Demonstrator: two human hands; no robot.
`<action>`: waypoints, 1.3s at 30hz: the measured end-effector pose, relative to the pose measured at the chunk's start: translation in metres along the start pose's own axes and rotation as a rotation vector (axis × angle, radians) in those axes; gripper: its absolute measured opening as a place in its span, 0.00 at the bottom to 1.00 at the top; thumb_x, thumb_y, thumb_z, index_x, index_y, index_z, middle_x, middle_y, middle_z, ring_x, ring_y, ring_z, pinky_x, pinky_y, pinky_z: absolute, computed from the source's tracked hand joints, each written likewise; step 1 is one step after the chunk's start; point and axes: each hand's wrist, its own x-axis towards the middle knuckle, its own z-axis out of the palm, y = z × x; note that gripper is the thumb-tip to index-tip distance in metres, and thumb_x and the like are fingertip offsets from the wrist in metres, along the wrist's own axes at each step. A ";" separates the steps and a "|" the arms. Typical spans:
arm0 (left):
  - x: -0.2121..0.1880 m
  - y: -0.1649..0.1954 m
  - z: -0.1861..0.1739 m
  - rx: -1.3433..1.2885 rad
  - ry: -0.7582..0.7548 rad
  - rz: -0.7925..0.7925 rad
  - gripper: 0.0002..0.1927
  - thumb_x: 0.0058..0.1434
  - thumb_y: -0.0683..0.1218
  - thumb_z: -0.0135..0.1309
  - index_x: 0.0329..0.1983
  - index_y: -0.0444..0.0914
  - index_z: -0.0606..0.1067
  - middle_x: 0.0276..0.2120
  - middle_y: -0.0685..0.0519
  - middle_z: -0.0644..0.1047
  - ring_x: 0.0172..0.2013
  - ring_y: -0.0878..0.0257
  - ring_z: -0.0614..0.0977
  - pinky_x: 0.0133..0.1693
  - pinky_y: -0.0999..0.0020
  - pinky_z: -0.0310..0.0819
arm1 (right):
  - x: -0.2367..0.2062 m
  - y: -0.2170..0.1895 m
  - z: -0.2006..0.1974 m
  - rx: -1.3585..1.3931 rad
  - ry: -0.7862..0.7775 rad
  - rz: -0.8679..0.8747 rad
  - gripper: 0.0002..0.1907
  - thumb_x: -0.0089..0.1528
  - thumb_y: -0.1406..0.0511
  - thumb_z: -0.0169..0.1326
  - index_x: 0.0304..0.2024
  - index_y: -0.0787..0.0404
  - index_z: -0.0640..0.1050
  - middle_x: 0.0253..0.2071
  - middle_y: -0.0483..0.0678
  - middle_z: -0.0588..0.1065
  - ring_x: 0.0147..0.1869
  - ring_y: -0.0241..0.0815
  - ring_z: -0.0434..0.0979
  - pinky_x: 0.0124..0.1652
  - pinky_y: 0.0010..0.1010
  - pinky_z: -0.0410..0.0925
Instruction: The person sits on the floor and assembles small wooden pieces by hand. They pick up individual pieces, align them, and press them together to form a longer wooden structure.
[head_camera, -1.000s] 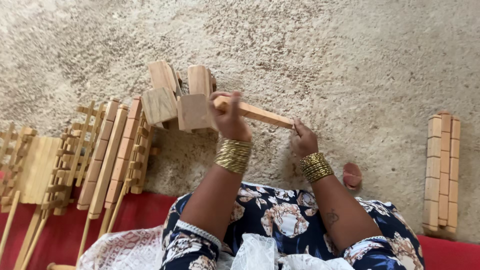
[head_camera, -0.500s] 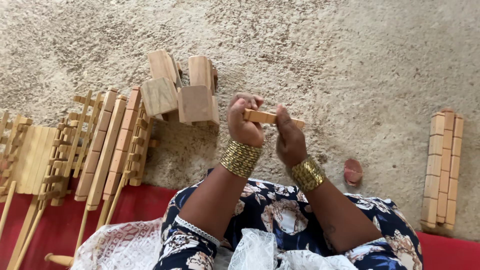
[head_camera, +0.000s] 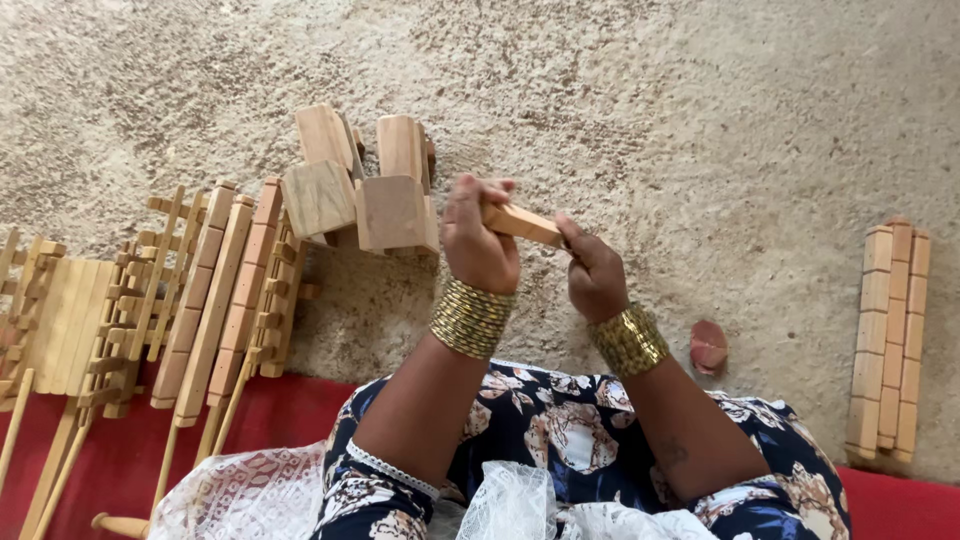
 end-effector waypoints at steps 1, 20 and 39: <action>-0.004 -0.005 0.001 0.285 -0.103 0.191 0.15 0.71 0.52 0.50 0.30 0.39 0.72 0.31 0.53 0.78 0.44 0.59 0.83 0.53 0.59 0.78 | -0.003 -0.011 -0.001 0.019 0.029 -0.144 0.31 0.61 0.81 0.39 0.65 0.61 0.72 0.60 0.58 0.76 0.59 0.47 0.81 0.59 0.33 0.74; -0.019 0.015 0.024 0.372 -0.229 -0.166 0.14 0.72 0.53 0.47 0.37 0.38 0.74 0.33 0.56 0.74 0.35 0.67 0.75 0.40 0.70 0.73 | -0.002 -0.016 -0.011 0.039 0.031 -0.141 0.28 0.62 0.79 0.39 0.65 0.64 0.71 0.62 0.62 0.73 0.63 0.52 0.77 0.59 0.35 0.72; -0.013 0.003 0.019 -0.052 -0.246 -0.246 0.08 0.69 0.47 0.57 0.38 0.39 0.73 0.37 0.54 0.76 0.42 0.67 0.74 0.48 0.70 0.70 | 0.012 0.028 0.003 -0.014 0.109 -0.110 0.27 0.64 0.81 0.42 0.65 0.64 0.68 0.61 0.61 0.74 0.66 0.52 0.75 0.63 0.38 0.68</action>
